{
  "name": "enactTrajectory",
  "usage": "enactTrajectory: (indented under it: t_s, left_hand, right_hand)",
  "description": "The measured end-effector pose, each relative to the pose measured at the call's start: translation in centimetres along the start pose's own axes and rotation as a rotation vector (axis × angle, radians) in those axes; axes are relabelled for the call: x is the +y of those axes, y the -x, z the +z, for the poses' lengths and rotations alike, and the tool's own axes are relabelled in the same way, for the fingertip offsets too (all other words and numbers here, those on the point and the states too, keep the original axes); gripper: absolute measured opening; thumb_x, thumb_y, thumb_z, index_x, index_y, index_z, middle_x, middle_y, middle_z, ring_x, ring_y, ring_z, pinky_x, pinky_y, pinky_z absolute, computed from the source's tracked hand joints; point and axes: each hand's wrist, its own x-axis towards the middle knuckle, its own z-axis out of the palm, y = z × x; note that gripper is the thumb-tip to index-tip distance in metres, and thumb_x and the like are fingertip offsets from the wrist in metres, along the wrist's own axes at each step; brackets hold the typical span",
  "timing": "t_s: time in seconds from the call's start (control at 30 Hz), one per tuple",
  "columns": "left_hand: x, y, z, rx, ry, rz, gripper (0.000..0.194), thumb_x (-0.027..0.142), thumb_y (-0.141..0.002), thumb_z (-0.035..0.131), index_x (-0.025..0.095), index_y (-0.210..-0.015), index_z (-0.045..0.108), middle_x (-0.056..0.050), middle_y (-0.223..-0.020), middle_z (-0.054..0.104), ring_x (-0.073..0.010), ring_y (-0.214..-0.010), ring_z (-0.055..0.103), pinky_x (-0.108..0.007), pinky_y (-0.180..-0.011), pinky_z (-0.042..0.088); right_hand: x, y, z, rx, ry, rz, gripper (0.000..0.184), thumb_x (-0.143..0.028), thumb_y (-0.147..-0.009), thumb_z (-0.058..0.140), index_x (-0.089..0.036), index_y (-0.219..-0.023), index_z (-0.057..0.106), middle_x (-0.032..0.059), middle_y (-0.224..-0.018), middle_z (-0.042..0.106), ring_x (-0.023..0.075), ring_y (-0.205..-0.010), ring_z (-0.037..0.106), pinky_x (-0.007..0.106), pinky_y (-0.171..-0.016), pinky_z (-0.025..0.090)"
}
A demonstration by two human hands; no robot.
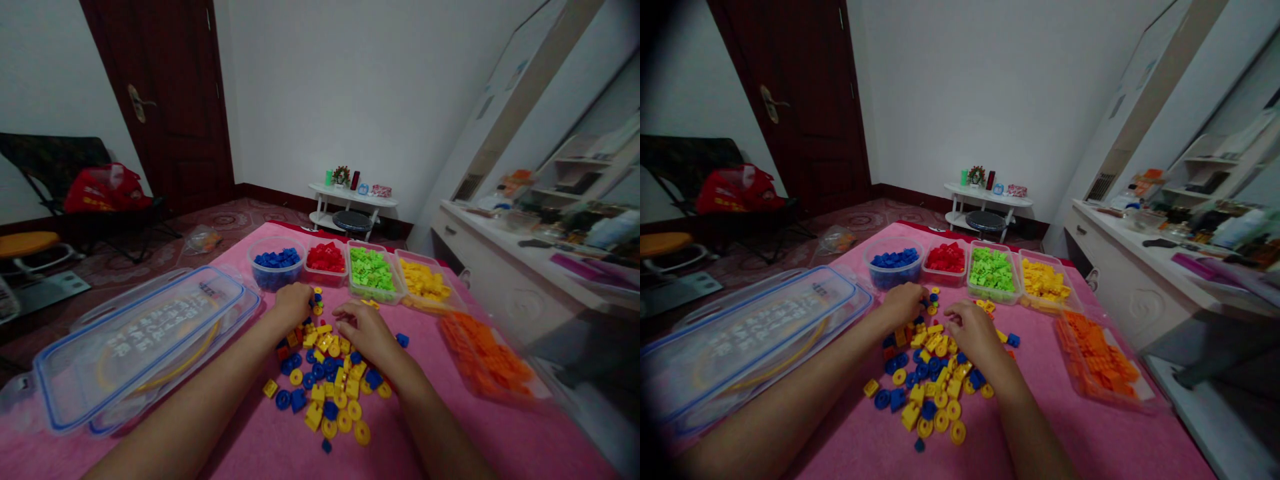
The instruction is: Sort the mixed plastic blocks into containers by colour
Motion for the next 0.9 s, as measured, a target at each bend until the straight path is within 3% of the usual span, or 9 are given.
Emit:
enactTrajectory:
  t_s: [0.13,0.33,0.47,0.57,0.73,0.8,0.9]
  left_hand:
    - [0.3,-0.6,-0.6,-0.007,0.020,0.043,0.024,0.029,-0.071,0.067,0.025,-0.094,0.074,-0.012,-0.098,0.070,-0.0307,-0.094,0.065,-0.036,-0.076,0.050]
    - [1.5,-1.2,-0.8,-0.034,0.016,0.149,0.029,0.017,-0.070,0.066,0.028,-0.095,0.075,-0.012,-0.102,0.070,-0.0305,-0.098,0.064,-0.037,-0.080,0.049]
    - [1.5,-1.5,0.0,0.056,0.069,0.133,0.021,0.017,-0.071,0.063,0.022,-0.087,0.076,-0.015,-0.100,0.069,-0.0303,-0.094,0.064,-0.037,-0.077,0.048]
    - [1.4,-1.8,0.7,0.056,0.376,0.128,0.017,0.016,-0.072,0.062,0.019,-0.081,0.076,-0.010,-0.085,0.071,-0.0226,-0.080,0.065,-0.029,-0.069,0.046]
    - [2.0,-1.4,1.2,-0.181,1.189,0.091,0.021,0.030,-0.070,0.068,0.009,-0.072,0.072,0.000,-0.053,0.059,-0.0084,-0.046,0.045,-0.019,-0.047,0.035]
    - [2.1,-1.0,1.3,-0.260,1.344,0.050,0.030,0.037,-0.063,0.073,0.009,-0.075,0.072,0.000,-0.053,0.058,-0.0075,-0.044,0.043,-0.019,-0.045,0.032]
    - [2.3,-0.8,1.6,-0.272,1.397,0.047,0.034,0.040,-0.058,0.076,0.009,-0.073,0.073,-0.001,-0.056,0.060,-0.0083,-0.048,0.045,-0.019,-0.046,0.032]
  right_hand:
    - [-0.1,-0.1,-0.1,-0.014,0.019,0.013,0.024,-0.012,-0.073,0.056,-0.017,-0.091,0.070,0.0064,-0.087,0.069,0.0175,-0.077,0.063,0.028,-0.071,0.047]
    - [0.1,-0.1,-0.4,0.011,0.057,-0.030,0.024,-0.011,-0.074,0.054,-0.018,-0.091,0.070,0.0060,-0.088,0.067,0.0172,-0.080,0.062,0.028,-0.073,0.046]
    - [0.7,0.0,-0.3,0.037,0.038,-0.046,0.025,-0.012,-0.075,0.054,-0.018,-0.092,0.070,0.0064,-0.090,0.068,0.0174,-0.080,0.062,0.029,-0.073,0.046]
    - [1.1,-0.2,-0.2,0.106,-0.017,0.003,0.025,-0.014,-0.074,0.055,-0.017,-0.095,0.069,0.0067,-0.091,0.069,0.0167,-0.075,0.063,0.030,-0.071,0.048]
    - [0.8,-0.6,-0.4,0.226,-0.210,0.054,0.031,-0.020,-0.075,0.058,-0.016,-0.105,0.065,0.0082,-0.099,0.069,0.0161,-0.075,0.064,0.029,-0.067,0.051]
    - [0.6,-0.6,-0.6,0.239,-0.230,0.054,0.027,-0.020,-0.074,0.058,-0.017,-0.100,0.067,0.0071,-0.093,0.070,0.0156,-0.071,0.063,0.027,-0.063,0.051]
    - [0.8,-0.6,-0.6,0.237,-0.230,0.057,0.021,-0.019,-0.073,0.058,-0.017,-0.091,0.070,0.0054,-0.082,0.070,0.0152,-0.066,0.062,0.026,-0.059,0.049]
